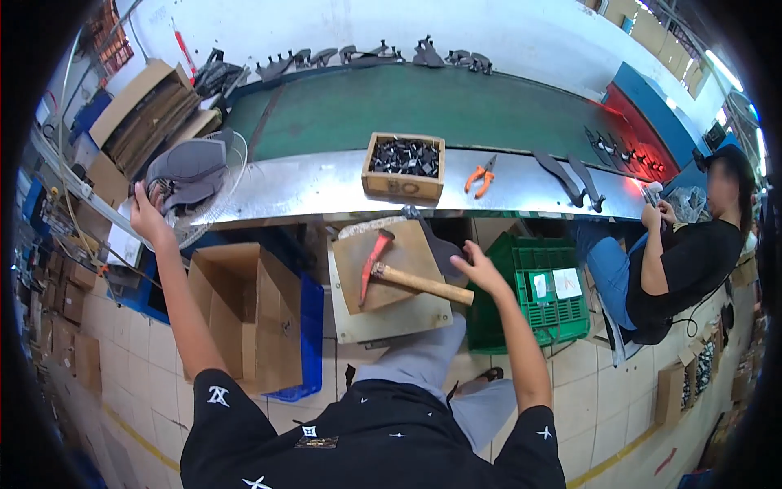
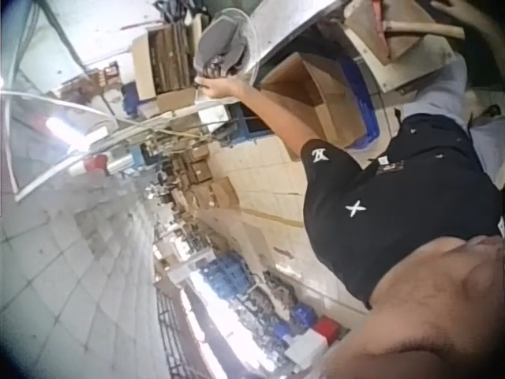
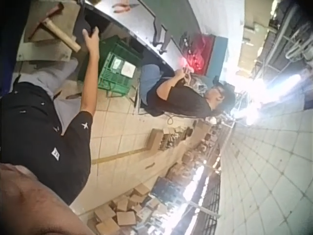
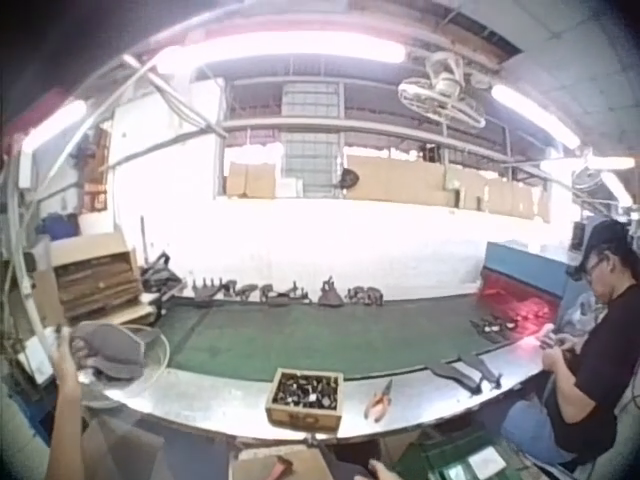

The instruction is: Hammering components onto shoe soles in a manufacturing environment.

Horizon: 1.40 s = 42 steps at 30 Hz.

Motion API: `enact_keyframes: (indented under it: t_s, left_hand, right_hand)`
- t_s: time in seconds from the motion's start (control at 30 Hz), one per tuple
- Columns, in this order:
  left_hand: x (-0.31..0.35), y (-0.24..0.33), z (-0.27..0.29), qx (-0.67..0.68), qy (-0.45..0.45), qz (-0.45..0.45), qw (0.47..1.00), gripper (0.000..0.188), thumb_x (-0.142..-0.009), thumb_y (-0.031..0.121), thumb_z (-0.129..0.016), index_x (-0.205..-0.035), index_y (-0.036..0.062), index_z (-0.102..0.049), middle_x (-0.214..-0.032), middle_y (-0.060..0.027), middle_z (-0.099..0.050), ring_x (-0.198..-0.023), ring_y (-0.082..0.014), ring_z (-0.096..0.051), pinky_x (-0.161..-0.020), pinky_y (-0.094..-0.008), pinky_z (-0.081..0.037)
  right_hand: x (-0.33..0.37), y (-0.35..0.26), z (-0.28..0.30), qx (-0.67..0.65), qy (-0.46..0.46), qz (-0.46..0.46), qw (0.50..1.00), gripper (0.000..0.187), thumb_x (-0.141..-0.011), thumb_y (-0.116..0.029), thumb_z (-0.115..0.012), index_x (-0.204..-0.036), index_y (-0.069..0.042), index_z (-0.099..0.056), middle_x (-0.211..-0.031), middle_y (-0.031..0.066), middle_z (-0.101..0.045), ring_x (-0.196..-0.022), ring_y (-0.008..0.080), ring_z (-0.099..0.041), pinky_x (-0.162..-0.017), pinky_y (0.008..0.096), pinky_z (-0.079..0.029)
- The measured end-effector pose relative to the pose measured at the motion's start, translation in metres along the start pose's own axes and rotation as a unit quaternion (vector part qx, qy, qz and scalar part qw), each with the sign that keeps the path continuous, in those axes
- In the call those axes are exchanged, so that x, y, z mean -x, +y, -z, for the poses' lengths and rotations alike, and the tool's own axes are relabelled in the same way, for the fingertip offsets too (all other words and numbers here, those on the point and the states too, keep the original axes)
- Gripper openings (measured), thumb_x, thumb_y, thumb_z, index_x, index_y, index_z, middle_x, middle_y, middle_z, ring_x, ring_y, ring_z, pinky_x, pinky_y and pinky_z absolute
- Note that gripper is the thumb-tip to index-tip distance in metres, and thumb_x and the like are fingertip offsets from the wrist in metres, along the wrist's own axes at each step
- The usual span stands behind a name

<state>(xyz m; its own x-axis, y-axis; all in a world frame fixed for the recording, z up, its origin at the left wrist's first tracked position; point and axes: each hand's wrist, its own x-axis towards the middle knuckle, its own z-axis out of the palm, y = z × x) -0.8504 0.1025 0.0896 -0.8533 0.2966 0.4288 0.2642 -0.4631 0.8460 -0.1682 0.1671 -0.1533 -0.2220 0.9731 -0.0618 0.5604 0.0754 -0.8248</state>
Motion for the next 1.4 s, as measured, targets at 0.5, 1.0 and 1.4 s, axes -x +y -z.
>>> enact_keyframes:
  t_s: [0.5,1.0,1.4]
  left_hand:
    - [0.300,0.085,-0.138,-0.079,-0.499,-0.064,0.861,0.101,-0.077,0.045,-0.080,-0.152,-0.0010,-0.029,-0.158,-0.0219,-0.030,-0.145,-0.0326,-0.032,-0.119,-0.0423,-0.022]
    - [0.315,0.081,-0.094,0.175,-0.412,0.421,0.789,0.033,-0.106,0.033,-0.047,-0.107,0.0018,-0.057,-0.082,-0.0077,-0.065,-0.063,-0.0155,-0.067,-0.058,-0.0280,-0.057]
    - [0.354,0.009,-0.161,-0.293,-0.319,-0.200,0.879,0.032,-0.089,0.015,-0.065,-0.118,0.0024,-0.059,-0.112,-0.0164,-0.064,-0.102,-0.0317,-0.062,-0.089,-0.0375,-0.048]
  right_hand:
    - [0.097,-0.169,0.078,-0.191,0.027,0.071,0.979,0.027,-0.096,-0.022,-0.066,-0.107,0.002,-0.060,-0.090,0.0042,-0.064,-0.084,0.0110,-0.057,-0.077,0.0273,-0.048]
    - [0.097,-0.167,-0.013,0.267,-0.025,0.155,0.951,0.048,-0.077,-0.012,-0.073,-0.121,-0.012,-0.054,-0.094,0.0146,-0.068,-0.080,0.0347,-0.067,-0.067,0.0426,-0.052]
    - [0.284,-0.092,0.028,-0.206,0.212,-0.091,0.951,0.015,-0.084,-0.006,-0.067,-0.096,0.002,-0.063,-0.053,0.0040,-0.051,-0.046,0.0155,-0.052,-0.045,0.0310,-0.042]
